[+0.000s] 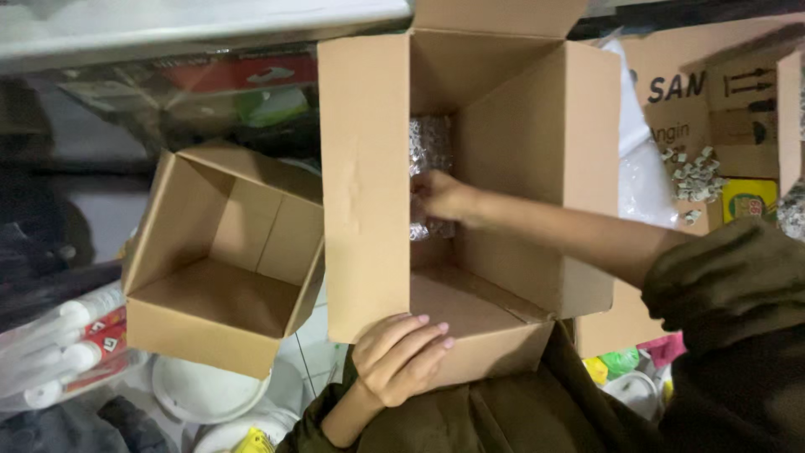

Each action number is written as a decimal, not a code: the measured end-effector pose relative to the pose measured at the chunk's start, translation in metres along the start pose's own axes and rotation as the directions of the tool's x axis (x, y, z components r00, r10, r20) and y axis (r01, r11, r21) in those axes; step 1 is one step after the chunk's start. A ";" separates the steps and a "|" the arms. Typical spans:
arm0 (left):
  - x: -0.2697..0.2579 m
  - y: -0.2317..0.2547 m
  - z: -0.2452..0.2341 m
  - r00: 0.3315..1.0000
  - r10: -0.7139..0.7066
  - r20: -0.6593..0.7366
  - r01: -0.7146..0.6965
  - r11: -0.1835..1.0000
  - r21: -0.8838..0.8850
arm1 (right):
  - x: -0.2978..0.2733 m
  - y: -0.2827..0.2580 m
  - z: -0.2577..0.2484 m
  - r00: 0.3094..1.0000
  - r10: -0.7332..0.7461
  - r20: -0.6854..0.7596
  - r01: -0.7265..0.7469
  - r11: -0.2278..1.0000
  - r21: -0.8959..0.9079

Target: The person places small grey hardware pieces from a box into a clear plastic bag by hand and then puts the bag into a larger cardboard box.

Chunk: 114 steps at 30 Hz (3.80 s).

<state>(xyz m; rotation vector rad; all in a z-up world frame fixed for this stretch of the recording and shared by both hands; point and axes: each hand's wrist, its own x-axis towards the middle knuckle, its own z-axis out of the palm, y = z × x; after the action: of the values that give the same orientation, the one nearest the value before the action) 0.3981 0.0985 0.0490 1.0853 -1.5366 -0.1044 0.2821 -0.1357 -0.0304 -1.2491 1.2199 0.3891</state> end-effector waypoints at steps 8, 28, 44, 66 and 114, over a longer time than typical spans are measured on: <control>0.032 -0.011 -0.013 0.992 0.122 0.032 -0.123 0.992 0.021 | 0.075 -0.017 -0.017 0.957 0.187 0.224 0.054 0.640 -0.766; 0.023 -0.012 -0.012 0.990 0.131 0.047 -0.133 0.991 0.029 | 0.074 0.026 0.044 0.983 -0.085 0.163 0.183 0.532 -0.827; 0.019 -0.009 -0.010 0.998 0.063 0.012 -0.063 0.997 0.035 | 0.053 -0.021 0.004 0.988 -0.146 0.054 0.103 0.355 -0.929; 0.047 0.075 -0.040 0.972 -0.197 0.131 0.168 0.964 0.206 | -0.285 0.203 -0.102 0.260 -0.485 -0.835 0.421 0.835 -0.354; 0.031 0.146 0.361 0.944 -0.322 0.069 0.286 0.906 0.311 | -0.222 0.356 -0.174 -0.091 -0.760 -0.644 0.893 0.225 -0.390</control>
<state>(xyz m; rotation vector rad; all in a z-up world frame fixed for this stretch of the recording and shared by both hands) 0.0249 -0.0165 0.0502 1.5837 -1.5083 -0.1579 -0.1670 -0.0797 0.0080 -1.8369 0.7436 -1.3897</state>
